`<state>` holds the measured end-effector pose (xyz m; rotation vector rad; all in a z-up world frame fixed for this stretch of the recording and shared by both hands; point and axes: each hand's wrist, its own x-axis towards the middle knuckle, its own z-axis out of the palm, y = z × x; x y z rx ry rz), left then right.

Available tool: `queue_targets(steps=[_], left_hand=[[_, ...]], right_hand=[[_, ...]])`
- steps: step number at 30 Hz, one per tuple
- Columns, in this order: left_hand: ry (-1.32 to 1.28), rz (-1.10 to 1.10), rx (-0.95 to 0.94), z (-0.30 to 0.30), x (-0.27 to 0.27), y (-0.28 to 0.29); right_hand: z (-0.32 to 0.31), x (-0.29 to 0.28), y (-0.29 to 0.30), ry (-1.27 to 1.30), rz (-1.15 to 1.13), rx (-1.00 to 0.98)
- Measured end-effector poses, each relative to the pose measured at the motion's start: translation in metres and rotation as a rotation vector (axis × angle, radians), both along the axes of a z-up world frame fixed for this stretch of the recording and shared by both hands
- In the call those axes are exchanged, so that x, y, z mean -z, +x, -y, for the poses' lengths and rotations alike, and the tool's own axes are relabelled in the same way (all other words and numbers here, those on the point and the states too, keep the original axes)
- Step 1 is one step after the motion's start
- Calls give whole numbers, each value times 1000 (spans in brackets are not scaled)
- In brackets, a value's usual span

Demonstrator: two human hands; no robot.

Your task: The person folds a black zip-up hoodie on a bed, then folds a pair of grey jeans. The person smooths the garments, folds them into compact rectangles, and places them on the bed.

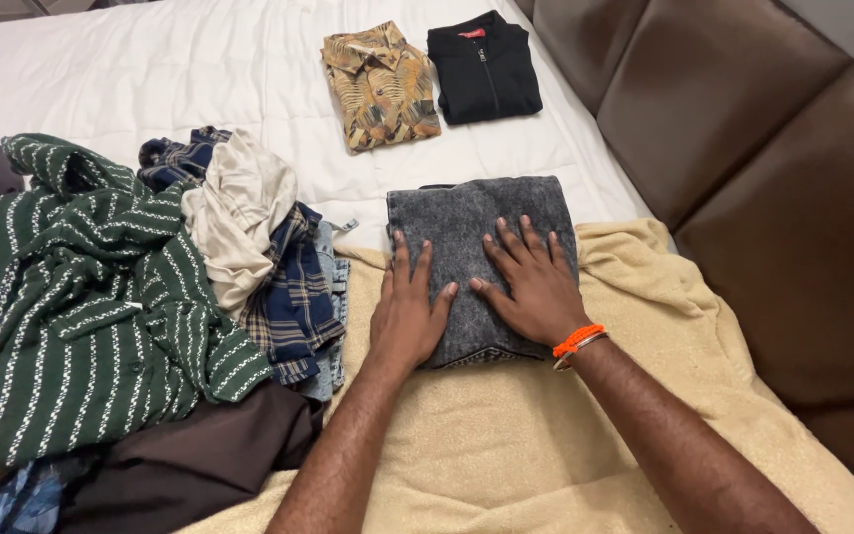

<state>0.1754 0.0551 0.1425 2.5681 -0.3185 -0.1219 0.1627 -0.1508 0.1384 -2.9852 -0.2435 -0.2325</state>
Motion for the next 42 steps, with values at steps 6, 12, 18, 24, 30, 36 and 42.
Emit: queue_targets(steps=[6, 12, 18, 24, 30, 36, 42], left_hand=[[-4, 18, -1, 0, 3, 1], [-15, 29, 1, 0, 4, 1], [-20, 58, 8, -1, 9, 1], [-29, 78, 12, -2, 6, 1], [-19, 55, 8, 0, 4, 0], [-46, -59, -71, 0, -6, 2], [-129, -79, -65, -5, 24, 13]], right_hand=[[-1, -1, 0, 0, -5, -1], [0, -1, 0, 7, -1, -3], [-2, -3, -1, 20, 1, -8], [-1, 0, 0, 16, 10, -9], [0, -2, 0, 19, -21, 2], [11, 14, 6, 138, 38, -19], [10, 0, 9, 46, -81, 98]])
